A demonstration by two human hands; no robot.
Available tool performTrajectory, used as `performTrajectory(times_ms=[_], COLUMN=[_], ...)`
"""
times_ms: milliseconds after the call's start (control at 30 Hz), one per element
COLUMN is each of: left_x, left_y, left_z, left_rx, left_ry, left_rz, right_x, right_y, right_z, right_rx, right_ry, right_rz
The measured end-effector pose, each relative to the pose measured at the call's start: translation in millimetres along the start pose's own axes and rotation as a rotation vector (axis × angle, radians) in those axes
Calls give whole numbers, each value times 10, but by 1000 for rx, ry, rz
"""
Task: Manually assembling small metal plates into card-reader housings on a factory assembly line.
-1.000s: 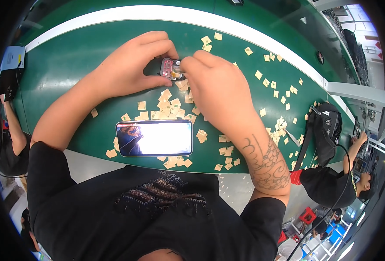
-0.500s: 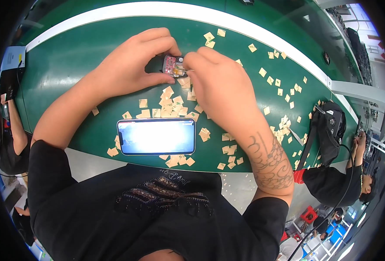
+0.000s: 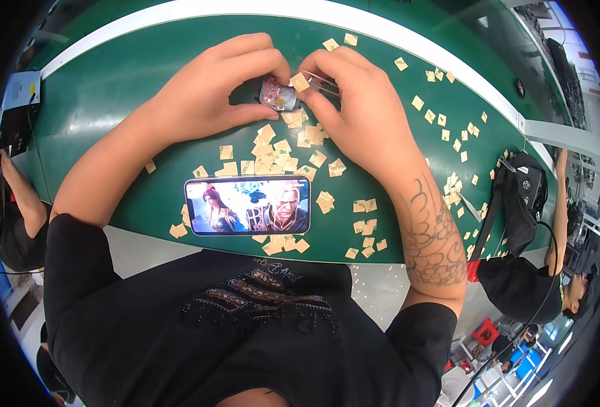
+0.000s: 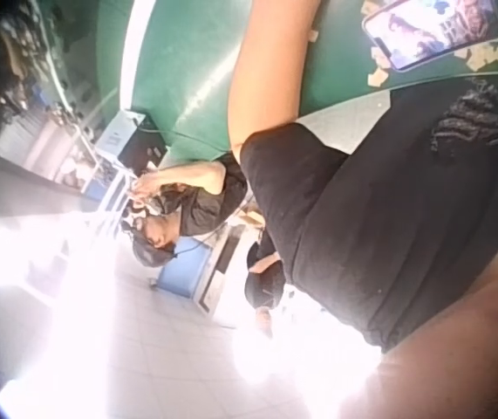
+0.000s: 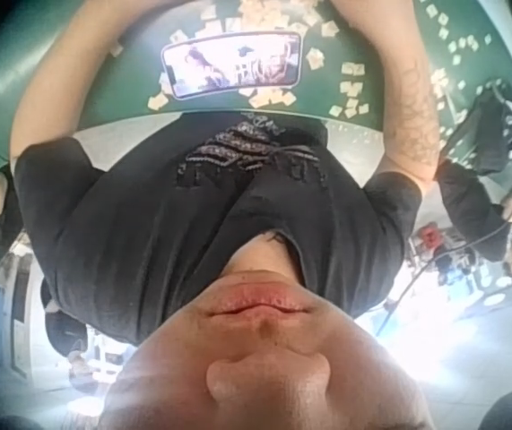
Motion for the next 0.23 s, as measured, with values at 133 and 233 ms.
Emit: performTrajectory(times_ms=[133, 233], left_x=[30, 14], left_y=[3, 10], left_z=[-9, -18], left_rx=[73, 76], left_ry=[-18, -58], left_rz=[16, 115], right_x=[-68, -66], right_y=[-9, 15], right_z=[-25, -17], right_rx=[80, 112], right_ry=[-199, -229], right_rz=[150, 204])
Point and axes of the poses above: each hand's wrist, its own z-axis towards the middle knuckle, its own y-axis out of the back of the hand, x = y × z, the point moved 2 cm from there along z, towards the middle knuckle, and after that the axes turned 5 degrees about -z, right-handed, at the moved point
